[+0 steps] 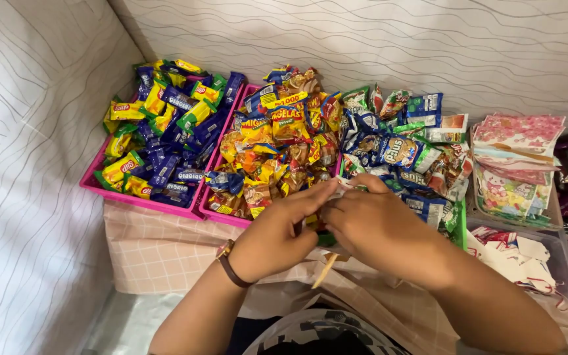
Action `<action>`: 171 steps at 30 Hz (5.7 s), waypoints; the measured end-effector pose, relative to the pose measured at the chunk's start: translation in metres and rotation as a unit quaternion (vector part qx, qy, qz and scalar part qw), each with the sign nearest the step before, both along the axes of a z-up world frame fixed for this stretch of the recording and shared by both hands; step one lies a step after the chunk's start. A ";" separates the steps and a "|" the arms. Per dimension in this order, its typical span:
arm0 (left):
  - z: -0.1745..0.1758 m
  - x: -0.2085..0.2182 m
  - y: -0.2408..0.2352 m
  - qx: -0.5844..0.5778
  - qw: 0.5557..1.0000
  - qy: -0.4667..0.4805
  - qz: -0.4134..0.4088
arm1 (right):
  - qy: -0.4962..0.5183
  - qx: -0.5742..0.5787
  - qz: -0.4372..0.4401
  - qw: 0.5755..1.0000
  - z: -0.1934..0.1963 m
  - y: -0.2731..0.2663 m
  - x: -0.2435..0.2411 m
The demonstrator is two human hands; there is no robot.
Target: The person is selecting various snack packets from organized bins and packing them into small gift bags.
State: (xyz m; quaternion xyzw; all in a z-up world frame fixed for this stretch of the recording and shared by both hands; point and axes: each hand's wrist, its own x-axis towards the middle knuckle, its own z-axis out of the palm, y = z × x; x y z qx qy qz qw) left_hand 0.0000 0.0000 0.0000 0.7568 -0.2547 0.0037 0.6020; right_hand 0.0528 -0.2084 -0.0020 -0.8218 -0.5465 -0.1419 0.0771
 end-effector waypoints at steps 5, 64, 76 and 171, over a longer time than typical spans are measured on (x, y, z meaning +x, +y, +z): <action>0.007 -0.002 -0.008 0.039 0.999 0.006 0.012 | 0.064 -0.001 -0.029 0.998 -0.034 0.012 0.004; -0.002 -0.001 0.153 0.025 0.993 0.007 0.116 | 0.590 0.210 -0.102 0.773 -0.006 0.060 -0.040; -0.200 0.187 0.285 0.199 0.882 0.015 0.427 | 0.432 0.211 0.009 0.877 -0.003 0.148 -0.030; 0.003 0.015 0.051 0.473 0.854 -0.212 -0.037 | 0.503 0.264 -0.081 0.819 0.000 0.048 -0.006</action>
